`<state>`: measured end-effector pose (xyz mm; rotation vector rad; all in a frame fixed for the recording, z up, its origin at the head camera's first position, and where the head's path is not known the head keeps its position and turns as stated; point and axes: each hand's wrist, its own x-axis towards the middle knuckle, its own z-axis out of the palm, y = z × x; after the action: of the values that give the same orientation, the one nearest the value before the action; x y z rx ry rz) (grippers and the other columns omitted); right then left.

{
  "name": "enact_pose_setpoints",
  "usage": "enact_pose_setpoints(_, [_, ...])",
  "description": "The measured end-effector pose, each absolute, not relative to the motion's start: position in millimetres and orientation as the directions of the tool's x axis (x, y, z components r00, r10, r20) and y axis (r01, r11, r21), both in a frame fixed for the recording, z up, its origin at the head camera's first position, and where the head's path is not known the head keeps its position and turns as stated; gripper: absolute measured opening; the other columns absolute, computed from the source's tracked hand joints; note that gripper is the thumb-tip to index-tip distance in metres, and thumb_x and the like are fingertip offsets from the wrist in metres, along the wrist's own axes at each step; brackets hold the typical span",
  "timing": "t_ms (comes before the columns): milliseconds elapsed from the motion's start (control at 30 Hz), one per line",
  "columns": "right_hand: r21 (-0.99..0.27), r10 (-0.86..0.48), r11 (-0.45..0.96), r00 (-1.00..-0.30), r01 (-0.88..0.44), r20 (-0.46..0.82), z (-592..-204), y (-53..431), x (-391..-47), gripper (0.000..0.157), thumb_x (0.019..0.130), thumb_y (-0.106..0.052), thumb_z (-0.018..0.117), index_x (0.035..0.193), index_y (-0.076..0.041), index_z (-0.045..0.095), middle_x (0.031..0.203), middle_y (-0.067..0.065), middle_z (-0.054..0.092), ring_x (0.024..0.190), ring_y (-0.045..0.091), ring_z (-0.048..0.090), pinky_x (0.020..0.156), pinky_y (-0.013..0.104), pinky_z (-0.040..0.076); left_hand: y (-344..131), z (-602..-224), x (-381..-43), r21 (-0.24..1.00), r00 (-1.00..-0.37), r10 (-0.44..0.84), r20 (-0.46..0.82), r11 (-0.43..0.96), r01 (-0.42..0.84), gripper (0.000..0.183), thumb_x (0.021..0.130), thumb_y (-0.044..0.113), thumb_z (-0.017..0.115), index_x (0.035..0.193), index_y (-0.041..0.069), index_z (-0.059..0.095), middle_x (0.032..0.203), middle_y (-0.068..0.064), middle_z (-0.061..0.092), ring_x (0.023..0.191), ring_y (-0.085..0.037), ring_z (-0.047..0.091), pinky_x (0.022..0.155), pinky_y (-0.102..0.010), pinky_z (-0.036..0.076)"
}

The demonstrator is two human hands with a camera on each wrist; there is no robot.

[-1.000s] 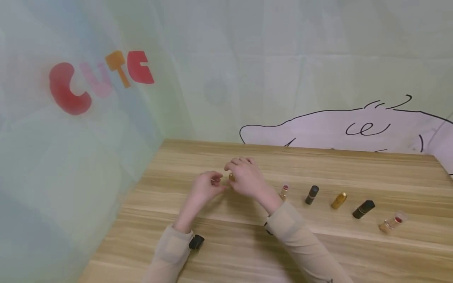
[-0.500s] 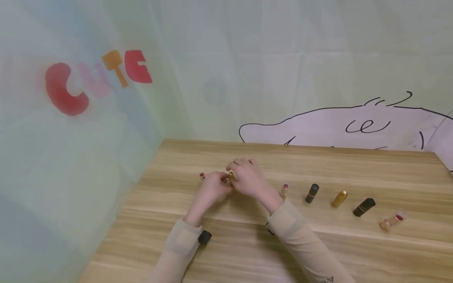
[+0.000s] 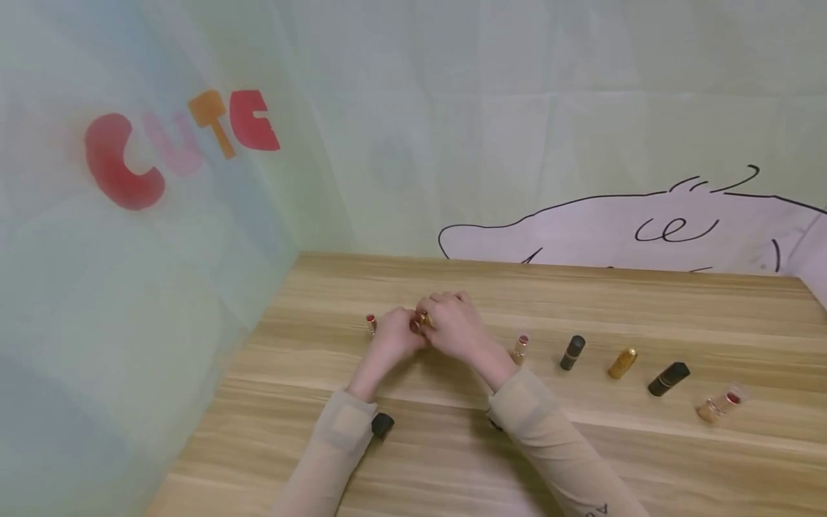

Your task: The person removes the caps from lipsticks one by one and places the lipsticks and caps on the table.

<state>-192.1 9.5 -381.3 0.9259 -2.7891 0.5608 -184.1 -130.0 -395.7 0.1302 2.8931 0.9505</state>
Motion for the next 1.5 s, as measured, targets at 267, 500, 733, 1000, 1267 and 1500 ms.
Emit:
enact_pose_setpoints(267, [-0.303,-0.544,0.727,-0.786,-0.616,0.294,-389,8,-193,0.016,0.085,-0.019,0.070,0.100,-0.012,0.068,0.093,0.001,0.070,0.089,0.021,0.065,0.092,0.043,0.041,-128,-400,-187,0.584,-0.992,0.095,-0.081,0.811,0.030,0.010,0.072,0.008,0.073,0.077,0.005,0.065,0.069,-0.004,0.061,0.060,-0.015,0.049,0.056,-0.023,0.038])
enact_pose_setpoints(500, [-0.283,-0.543,0.724,-0.773,-0.629,0.329,-391,7,-192,0.013,0.084,-0.018,0.070,0.096,-0.013,0.066,0.089,0.000,0.070,0.085,0.020,0.065,0.093,0.044,0.040,-127,-402,-189,0.536,-0.994,0.089,-0.068,0.843,0.039,0.011,0.069,0.008,0.072,0.069,0.008,0.061,0.064,0.000,0.054,0.058,-0.013,0.044,0.053,-0.023,0.035])
enact_pose_setpoints(733, [-0.283,-0.537,0.725,-0.772,-0.628,0.340,-394,7,-192,0.013,0.083,-0.015,0.070,0.095,-0.012,0.065,0.088,0.001,0.070,0.084,0.021,0.065,0.093,0.045,0.040,-128,-402,-190,0.543,-0.993,0.089,-0.074,0.839,0.035,0.012,0.070,0.009,0.072,0.067,0.009,0.059,0.063,0.000,0.053,0.057,-0.013,0.044,0.052,-0.023,0.034])
enact_pose_setpoints(1000, [-0.292,-0.536,0.718,-0.770,-0.631,0.345,-394,8,-194,0.012,0.083,-0.013,0.070,0.094,-0.012,0.065,0.087,0.002,0.071,0.084,0.022,0.065,0.094,0.045,0.041,-127,-400,-189,0.565,-0.991,0.111,-0.079,0.824,0.048,0.013,0.072,0.008,0.071,0.066,0.008,0.059,0.060,0.001,0.051,0.055,-0.011,0.042,0.050,-0.021,0.032])
enact_pose_setpoints(1267, [-0.312,-0.530,0.713,-0.774,-0.628,0.346,-393,9,-194,0.012,0.083,-0.013,0.070,0.094,-0.014,0.066,0.087,0.001,0.071,0.083,0.020,0.066,0.094,0.045,0.040,-127,-399,-187,0.581,-0.989,0.130,-0.070,0.811,0.065,0.013,0.075,0.008,0.071,0.068,0.007,0.060,0.060,0.002,0.049,0.054,-0.010,0.041,0.051,-0.021,0.031])
enact_pose_setpoints(1500, [-0.313,-0.528,0.715,-0.776,-0.625,0.345,-387,10,-193,0.013,0.084,-0.017,0.071,0.095,-0.012,0.065,0.087,0.000,0.071,0.081,0.020,0.065,0.096,0.046,0.041,-127,-401,-187,0.559,-0.987,0.137,-0.079,0.827,0.070,0.019,0.077,0.009,0.069,0.066,0.010,0.054,0.057,0.003,0.044,0.052,-0.010,0.038,0.049,-0.021,0.029])
